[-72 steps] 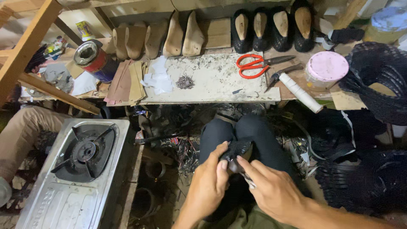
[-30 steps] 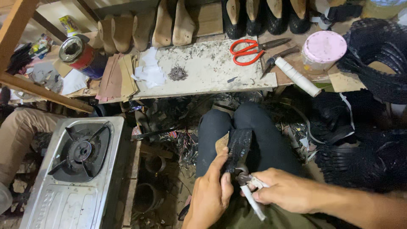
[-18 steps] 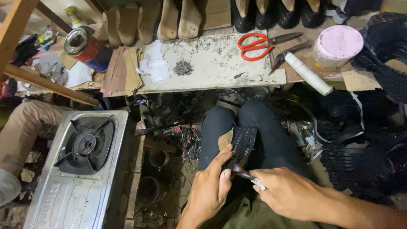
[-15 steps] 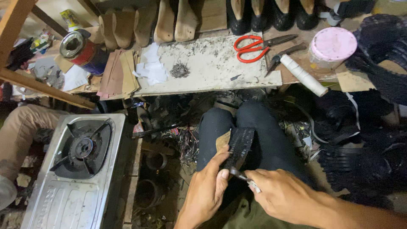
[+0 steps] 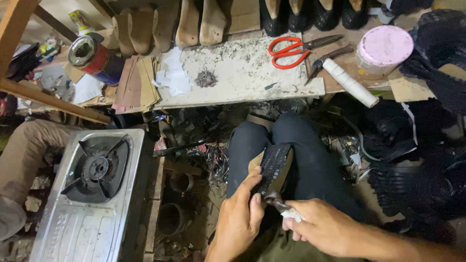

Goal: The person attaches a black woven shoe upper to a wooden shoe last. They position the upper, then repeatedly use a hammer to drive nails along the perimeter to secure it. The person rotates the last to work around the edges and continues hammering until the upper is fully attached.

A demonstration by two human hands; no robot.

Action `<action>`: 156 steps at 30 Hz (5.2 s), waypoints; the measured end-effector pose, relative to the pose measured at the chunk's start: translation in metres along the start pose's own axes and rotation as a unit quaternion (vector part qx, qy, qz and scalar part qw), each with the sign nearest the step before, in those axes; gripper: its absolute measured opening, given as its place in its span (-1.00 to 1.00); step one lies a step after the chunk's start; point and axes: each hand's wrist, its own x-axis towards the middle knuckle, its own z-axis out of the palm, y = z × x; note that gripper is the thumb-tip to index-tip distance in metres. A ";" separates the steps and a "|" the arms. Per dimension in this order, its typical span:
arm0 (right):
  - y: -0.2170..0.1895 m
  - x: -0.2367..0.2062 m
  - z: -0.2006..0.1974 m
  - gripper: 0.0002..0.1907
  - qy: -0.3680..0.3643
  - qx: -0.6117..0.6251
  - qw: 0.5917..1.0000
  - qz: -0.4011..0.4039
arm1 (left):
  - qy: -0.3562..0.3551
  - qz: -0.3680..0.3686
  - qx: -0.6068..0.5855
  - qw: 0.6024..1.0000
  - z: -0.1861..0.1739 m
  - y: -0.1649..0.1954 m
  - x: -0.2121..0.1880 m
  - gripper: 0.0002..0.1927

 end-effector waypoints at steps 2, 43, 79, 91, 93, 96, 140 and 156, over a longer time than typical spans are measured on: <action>0.001 0.001 -0.011 -0.73 -0.067 0.003 0.998 -0.013 | -0.005 -0.013 0.000 1.000 0.002 -0.001 -0.002 -0.60; 0.031 0.031 0.003 -0.67 -0.042 -0.201 0.973 -0.107 | -0.167 -0.178 0.015 0.970 -0.051 -0.028 0.020 -0.57; 0.067 0.016 -0.025 -0.57 0.343 -0.211 0.915 0.013 | -0.195 -0.245 -0.518 0.796 0.109 -0.130 0.129 -0.70; 0.037 -0.026 -0.048 -0.79 0.337 0.179 0.892 -0.244 | -0.157 -0.276 -0.518 0.794 0.130 -0.126 0.134 -0.43; 0.028 0.005 -0.052 -0.72 0.284 -0.018 0.957 0.058 | -0.149 -0.244 -0.461 0.840 0.131 -0.128 0.135 -0.40; 0.041 0.007 -0.053 -0.60 0.319 -0.055 0.944 0.058 | -0.135 -0.223 -0.410 0.874 0.132 -0.128 0.132 -0.36; 0.051 0.010 -0.049 -0.51 0.294 -0.211 0.932 0.004 | -0.149 -0.318 -0.511 0.784 0.132 -0.133 0.131 -0.20; 0.058 0.046 -0.128 -0.43 0.498 -0.211 0.841 -0.030 | -0.170 -0.311 -0.561 0.748 0.131 -0.133 0.135 -0.38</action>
